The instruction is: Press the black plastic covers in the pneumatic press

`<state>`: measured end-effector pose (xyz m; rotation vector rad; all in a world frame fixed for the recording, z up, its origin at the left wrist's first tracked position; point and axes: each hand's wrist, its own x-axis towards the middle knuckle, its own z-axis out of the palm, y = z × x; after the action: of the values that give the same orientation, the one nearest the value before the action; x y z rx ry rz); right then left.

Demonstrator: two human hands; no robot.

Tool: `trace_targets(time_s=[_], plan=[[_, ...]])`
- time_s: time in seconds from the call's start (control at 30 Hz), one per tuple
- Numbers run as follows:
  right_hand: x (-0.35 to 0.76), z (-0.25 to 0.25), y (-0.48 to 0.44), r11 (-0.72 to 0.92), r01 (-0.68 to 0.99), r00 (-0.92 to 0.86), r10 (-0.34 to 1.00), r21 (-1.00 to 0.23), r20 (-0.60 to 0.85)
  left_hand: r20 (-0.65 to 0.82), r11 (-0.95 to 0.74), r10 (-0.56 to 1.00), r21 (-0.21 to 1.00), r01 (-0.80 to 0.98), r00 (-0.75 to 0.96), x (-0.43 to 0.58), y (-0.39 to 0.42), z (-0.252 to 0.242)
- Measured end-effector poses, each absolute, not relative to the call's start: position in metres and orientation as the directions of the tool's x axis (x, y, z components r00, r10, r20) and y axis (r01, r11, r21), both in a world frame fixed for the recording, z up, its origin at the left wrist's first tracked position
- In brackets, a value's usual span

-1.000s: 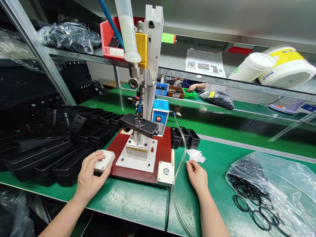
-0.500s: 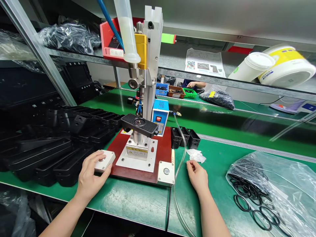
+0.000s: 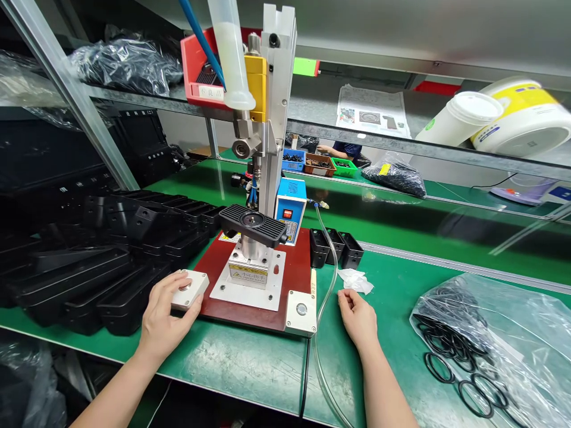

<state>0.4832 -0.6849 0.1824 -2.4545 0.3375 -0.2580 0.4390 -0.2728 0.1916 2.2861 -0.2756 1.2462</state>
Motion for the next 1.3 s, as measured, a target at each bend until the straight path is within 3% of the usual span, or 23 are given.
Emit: trace_targets(time_s=[1.3], plan=[[0.4809, 0.1881, -0.6803, -0.788, -0.155, 0.949, -0.286, -0.596, 0.131, 0.816, -0.844, 0.079, 0.361, -0.398, 0.573, 0.4372, -0.2724, 0.1927]])
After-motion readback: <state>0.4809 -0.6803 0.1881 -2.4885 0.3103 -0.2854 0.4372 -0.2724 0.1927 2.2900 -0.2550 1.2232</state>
